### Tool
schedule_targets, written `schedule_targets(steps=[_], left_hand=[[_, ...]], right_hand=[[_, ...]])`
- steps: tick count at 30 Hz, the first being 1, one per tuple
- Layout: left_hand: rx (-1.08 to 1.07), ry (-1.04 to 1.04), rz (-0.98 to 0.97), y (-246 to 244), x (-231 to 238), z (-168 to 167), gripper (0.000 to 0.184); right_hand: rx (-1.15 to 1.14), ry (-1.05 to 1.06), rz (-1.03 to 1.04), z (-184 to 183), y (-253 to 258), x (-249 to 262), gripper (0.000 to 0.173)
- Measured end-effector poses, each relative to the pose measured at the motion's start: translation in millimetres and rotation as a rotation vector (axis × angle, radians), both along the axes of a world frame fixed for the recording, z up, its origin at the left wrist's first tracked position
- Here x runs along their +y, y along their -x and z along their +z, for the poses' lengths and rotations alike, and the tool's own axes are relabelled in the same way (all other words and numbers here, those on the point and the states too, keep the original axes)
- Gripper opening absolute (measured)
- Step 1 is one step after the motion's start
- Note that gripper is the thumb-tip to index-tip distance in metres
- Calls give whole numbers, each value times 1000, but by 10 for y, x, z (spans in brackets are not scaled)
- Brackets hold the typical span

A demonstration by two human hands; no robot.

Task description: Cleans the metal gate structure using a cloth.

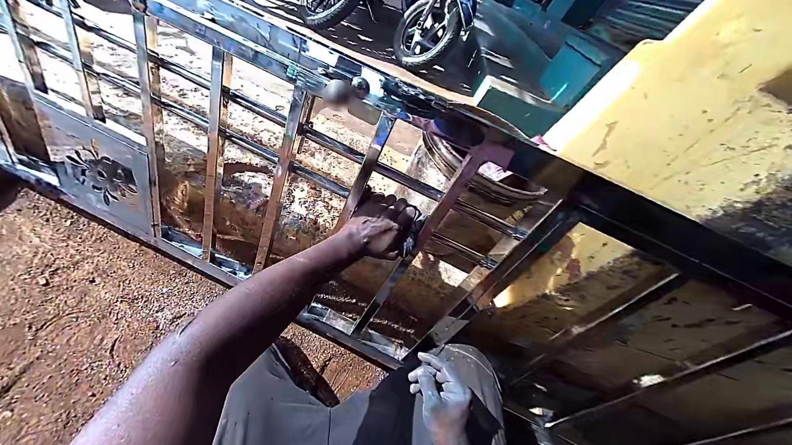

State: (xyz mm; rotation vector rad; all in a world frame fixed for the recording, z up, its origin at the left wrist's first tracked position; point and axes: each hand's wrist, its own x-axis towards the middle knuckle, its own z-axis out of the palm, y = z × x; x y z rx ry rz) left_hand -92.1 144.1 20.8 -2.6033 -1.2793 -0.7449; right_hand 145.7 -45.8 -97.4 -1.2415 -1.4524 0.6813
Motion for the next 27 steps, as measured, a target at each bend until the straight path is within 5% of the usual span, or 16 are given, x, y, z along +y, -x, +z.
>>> schedule_targets(steps=[6,10,12,16,20,23,27], left_hand=[[-43,146,114,-98,-27,127,47],[-262,333,378,-273,-114,272,44],[-463,144,431,-396,-132,97,36],[-838,-247,65,-538,-258,-596,23],[-1425,325,146,-675,-769,-1192,25],[-1966,519,192,-686,-891,-1018,23],[-1589,723,-44,-637,-829,-333,31]], right_hand=[[-36,40,15,10,-6,18,29],[-84,-3,15,-36,23,4,28],[-96,-9,13,-37,35,-10,27],[-90,21,13,12,-1,-14,27],[-87,49,25,-3,18,-3,26],[-142,27,35,-18,20,23,26],[-263,28,-14,-38,-29,30,26]])
